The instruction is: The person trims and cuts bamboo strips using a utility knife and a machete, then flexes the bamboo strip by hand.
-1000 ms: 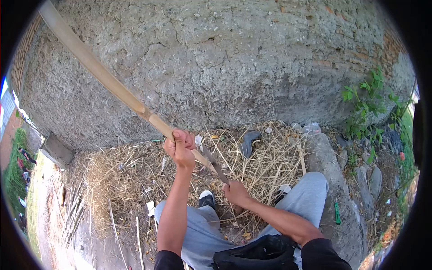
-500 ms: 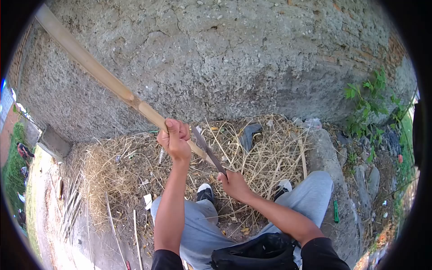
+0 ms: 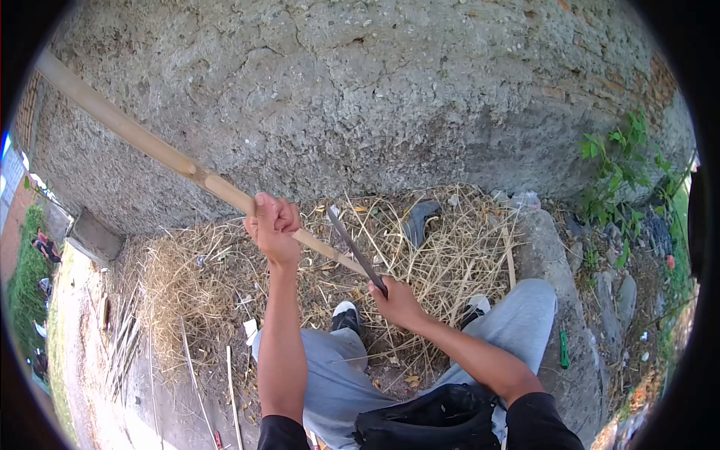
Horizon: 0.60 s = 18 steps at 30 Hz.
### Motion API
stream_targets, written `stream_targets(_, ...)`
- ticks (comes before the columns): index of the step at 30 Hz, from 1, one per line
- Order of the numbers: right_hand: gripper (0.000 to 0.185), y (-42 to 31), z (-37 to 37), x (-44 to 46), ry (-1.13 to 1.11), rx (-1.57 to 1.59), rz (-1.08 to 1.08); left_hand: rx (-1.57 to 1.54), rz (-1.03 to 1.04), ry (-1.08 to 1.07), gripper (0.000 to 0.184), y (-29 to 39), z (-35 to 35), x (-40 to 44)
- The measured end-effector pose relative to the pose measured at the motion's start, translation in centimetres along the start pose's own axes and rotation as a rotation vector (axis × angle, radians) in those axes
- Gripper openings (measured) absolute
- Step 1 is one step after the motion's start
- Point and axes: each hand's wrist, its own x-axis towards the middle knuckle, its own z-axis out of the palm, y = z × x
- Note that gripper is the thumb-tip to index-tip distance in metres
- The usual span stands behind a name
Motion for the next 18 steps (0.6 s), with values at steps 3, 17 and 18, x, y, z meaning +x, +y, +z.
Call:
stream_targets(3, 0.03, 0.7, 0.0, 0.4, 0.088, 0.158, 0.014, -0.057, -0.074, -0.072, 0.047, 1.9, -0.4, 0.4)
stream_targets(17, 0.047, 0.9, -1.0, 0.6, -0.102, 0.571, 0.248, 0.167, -0.131, -0.127, 0.048, 2.7, -0.8, 0.2)
stream_targets(18, 0.047, 1.1, -0.8, 0.6, -0.101, 0.57, 0.246, 0.166, -0.128, -0.127, 0.048, 2.8, 0.0, 0.0)
